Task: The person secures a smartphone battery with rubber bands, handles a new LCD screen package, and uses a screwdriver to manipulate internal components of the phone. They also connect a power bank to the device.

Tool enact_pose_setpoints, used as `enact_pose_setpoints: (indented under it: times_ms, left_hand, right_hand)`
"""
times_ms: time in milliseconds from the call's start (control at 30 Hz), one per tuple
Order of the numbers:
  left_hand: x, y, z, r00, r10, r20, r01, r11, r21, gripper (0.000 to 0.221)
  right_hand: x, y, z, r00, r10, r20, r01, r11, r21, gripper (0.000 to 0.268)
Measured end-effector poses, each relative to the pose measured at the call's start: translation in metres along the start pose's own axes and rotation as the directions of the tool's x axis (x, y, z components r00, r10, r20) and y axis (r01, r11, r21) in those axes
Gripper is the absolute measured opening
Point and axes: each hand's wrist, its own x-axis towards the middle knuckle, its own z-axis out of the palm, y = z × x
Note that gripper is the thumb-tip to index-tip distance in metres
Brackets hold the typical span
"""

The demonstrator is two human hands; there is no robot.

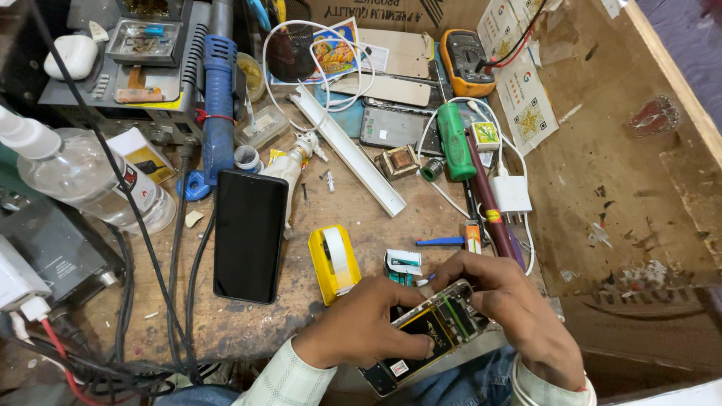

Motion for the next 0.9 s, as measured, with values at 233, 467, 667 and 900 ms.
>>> enact_pose_setpoints:
  times_ms: [233, 467, 667, 900]
  left_hand:
    - [0.000, 0.003, -0.003, 0.994, 0.079, -0.071, -0.079, 0.997, 0.000, 0.031]
    - [-0.002, 0.005, -0.016, 0.937, -0.015, -0.349, -0.180, 0.835, -0.520, 0.037]
    - [-0.003, 0.009, -0.024, 0.821, 0.028, -0.570, -0.375, 0.780, -0.501, 0.044]
    - [-0.013, 0.020, -0.033, 0.959, -0.024, -0.284, -0.237, 0.487, -0.841, 0.080]
  right_hand:
    - [0.008, 0.001, 0.010, 0.967, 0.018, -0.254, 0.040, 0.974, 0.221, 0.063]
    - [0.025, 0.014, 0.027, 0.945, 0.240, -0.222, -0.077, 0.824, 0.562, 0.053]
    - [0.034, 0.022, 0.063, 0.970, 0.223, -0.097, -0.107, 0.748, 0.655, 0.070]
    - [0.025, 0.029, 0.028, 0.884, 0.247, -0.397, 0.119, 0.703, 0.701, 0.074]
